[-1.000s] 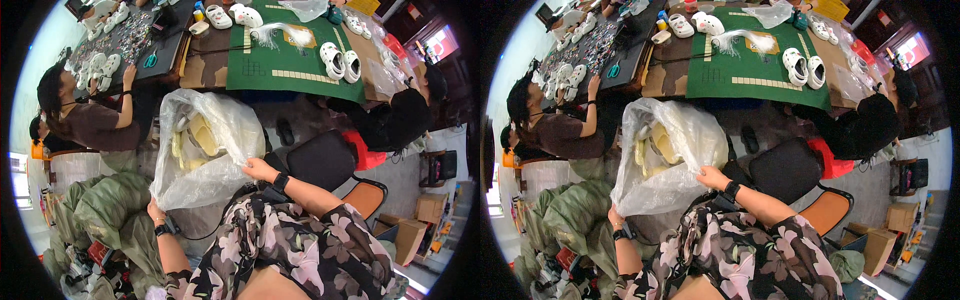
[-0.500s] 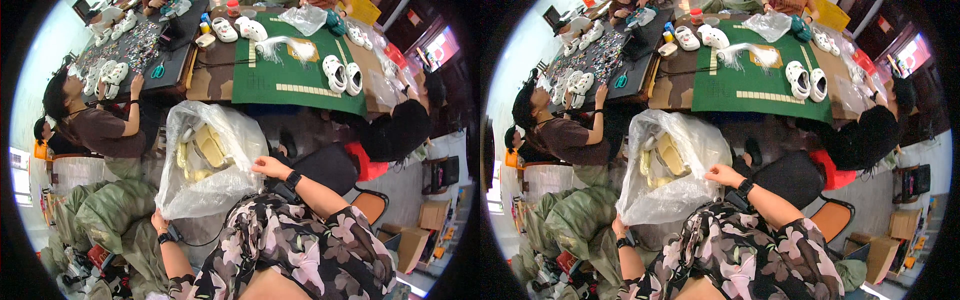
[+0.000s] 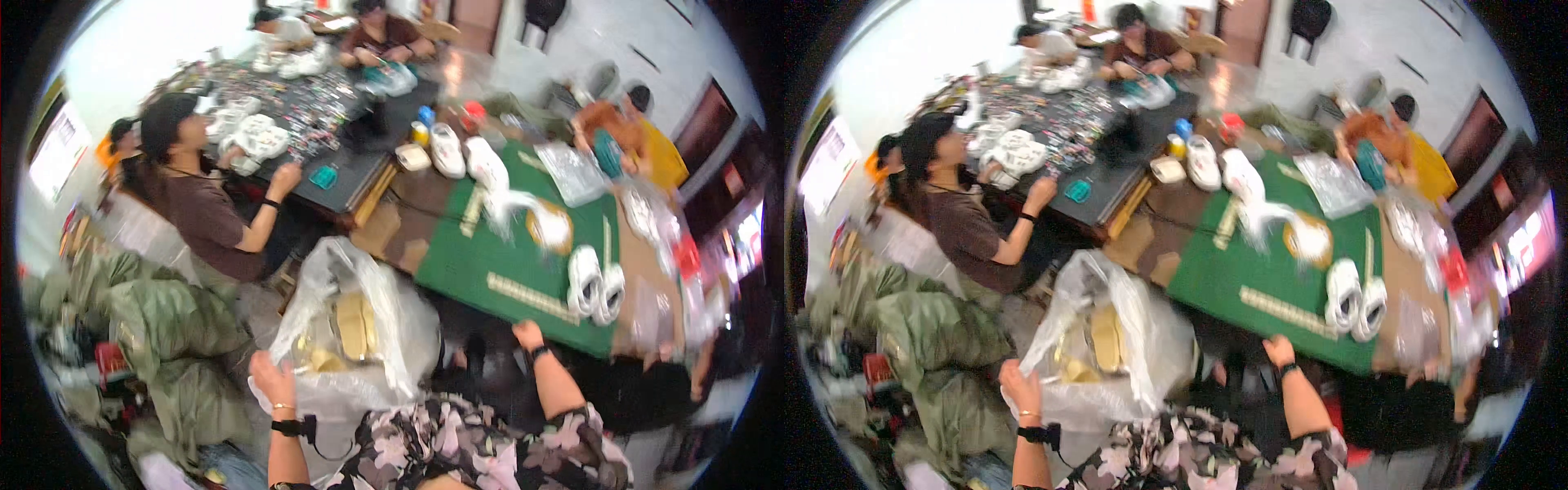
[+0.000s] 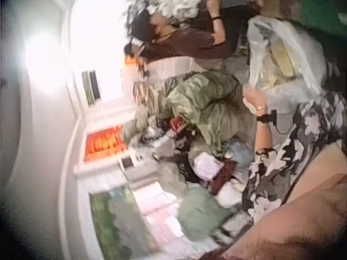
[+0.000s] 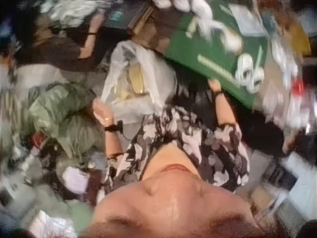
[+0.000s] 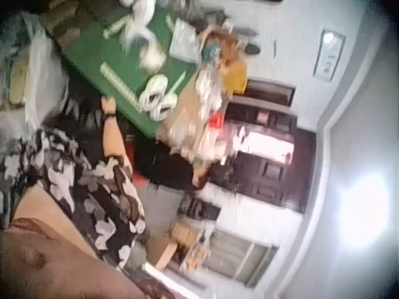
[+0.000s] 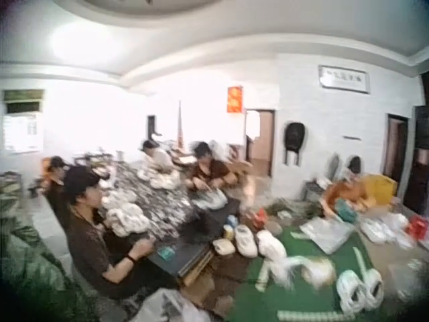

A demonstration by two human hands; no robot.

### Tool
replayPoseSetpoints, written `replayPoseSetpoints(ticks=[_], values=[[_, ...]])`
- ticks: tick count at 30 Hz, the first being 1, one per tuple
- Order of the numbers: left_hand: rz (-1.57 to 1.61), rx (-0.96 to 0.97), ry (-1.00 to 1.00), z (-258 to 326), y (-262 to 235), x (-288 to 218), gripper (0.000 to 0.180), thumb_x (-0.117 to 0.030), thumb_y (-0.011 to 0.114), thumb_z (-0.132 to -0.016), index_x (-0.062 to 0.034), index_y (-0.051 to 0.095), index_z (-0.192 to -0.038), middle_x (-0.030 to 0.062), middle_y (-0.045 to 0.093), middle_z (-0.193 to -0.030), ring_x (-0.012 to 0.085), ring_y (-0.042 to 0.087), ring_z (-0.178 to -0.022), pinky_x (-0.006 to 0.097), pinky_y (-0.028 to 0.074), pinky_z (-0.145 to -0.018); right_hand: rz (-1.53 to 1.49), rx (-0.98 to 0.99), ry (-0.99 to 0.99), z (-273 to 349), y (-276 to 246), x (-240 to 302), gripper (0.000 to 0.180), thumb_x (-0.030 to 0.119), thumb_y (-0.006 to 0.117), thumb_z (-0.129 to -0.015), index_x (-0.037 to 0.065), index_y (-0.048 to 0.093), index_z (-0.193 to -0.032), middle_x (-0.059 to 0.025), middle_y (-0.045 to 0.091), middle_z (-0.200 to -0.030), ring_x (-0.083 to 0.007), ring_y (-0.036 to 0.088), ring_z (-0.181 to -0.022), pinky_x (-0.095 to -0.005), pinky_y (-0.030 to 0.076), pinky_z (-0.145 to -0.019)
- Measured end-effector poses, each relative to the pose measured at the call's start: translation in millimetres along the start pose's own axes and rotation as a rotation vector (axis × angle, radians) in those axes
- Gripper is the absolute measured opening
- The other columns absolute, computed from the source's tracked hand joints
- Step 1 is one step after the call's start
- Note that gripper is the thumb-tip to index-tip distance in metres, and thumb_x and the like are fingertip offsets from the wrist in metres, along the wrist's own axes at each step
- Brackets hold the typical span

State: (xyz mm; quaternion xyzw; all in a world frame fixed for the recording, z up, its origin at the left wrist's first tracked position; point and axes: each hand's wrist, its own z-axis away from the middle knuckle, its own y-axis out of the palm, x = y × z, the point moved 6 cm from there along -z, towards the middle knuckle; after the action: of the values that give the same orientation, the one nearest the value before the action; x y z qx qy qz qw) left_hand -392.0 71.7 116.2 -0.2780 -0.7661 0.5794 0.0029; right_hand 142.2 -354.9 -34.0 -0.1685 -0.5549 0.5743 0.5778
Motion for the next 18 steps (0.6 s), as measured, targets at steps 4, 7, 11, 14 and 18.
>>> replayPoseSetpoints(ticks=[4, 7, 11, 14, 18], values=[[0.17, 0.304, 0.07, 28, 62, -117, 0.044, -0.036, 0.071, -0.075, -0.0023, 0.063, -0.102, 0.0204, 0.063, -0.103, 0.0384, 0.057, -0.103, 0.045, 0.045, -0.088, 0.264, -0.208, 0.0, -49, -20, -71, 0.053, 0.031, 0.068, -0.079, -0.008, 0.057, -0.112, -0.0263, 0.059, -0.117, -0.0386, 0.055, -0.11, -0.044, 0.044, -0.095], [0.141, 0.678, -0.057, 57, 106, -179, 0.064, -0.059, 0.065, -0.074, -0.0029, 0.062, -0.105, 0.0215, 0.065, -0.101, 0.0389, 0.062, -0.095, 0.045, 0.049, -0.082, 0.397, -0.122, 0.274, -69, -36, -85, 0.058, 0.034, 0.072, -0.073, 0.0, 0.052, -0.115, -0.0197, 0.057, -0.113, -0.0359, 0.057, -0.106, -0.0446, 0.046, -0.092], [-0.029, 0.843, -0.216, 92, 132, -234, 0.071, -0.061, 0.062, -0.075, -0.002, 0.058, -0.114, 0.0228, 0.066, -0.1, 0.0399, 0.065, -0.091, 0.048, 0.05, -0.079, 0.4, 0.034, 0.224, -98, -31, -94, 0.088, 0.038, 0.072, -0.069, -0.001, 0.032, -0.138, -0.0287, 0.039, -0.136, -0.0431, 0.041, -0.123, -0.0447, 0.034, -0.106], [-0.103, 0.772, -0.314, 102, 167, -234, 0.063, -0.051, 0.056, -0.08, -0.0039, 0.053, -0.122, 0.0235, 0.067, -0.098, 0.0401, 0.065, -0.09, 0.05, 0.051, -0.077, 0.538, 0.107, 0.129, -80, -52, -62, 0.089, 0.05, 0.072, -0.075, 0.006, 0.035, -0.143, -0.0257, 0.05, -0.128, -0.0424, 0.049, -0.116, -0.0498, 0.043, -0.096], [0.069, 0.7, -0.472, 97, 198, -226, 0.041, -0.034, 0.052, -0.08, -0.0061, 0.065, -0.108, 0.024, 0.066, -0.098, 0.042, 0.063, -0.092, 0.05, 0.05, -0.081, 0.556, 0.182, 0.046, -103, -26, -100, 0.098, 0.058, 0.069, -0.075, 0.01, 0.025, -0.148, -0.0266, 0.042, -0.134, -0.0429, 0.043, -0.121, -0.0556, 0.046, -0.088]])
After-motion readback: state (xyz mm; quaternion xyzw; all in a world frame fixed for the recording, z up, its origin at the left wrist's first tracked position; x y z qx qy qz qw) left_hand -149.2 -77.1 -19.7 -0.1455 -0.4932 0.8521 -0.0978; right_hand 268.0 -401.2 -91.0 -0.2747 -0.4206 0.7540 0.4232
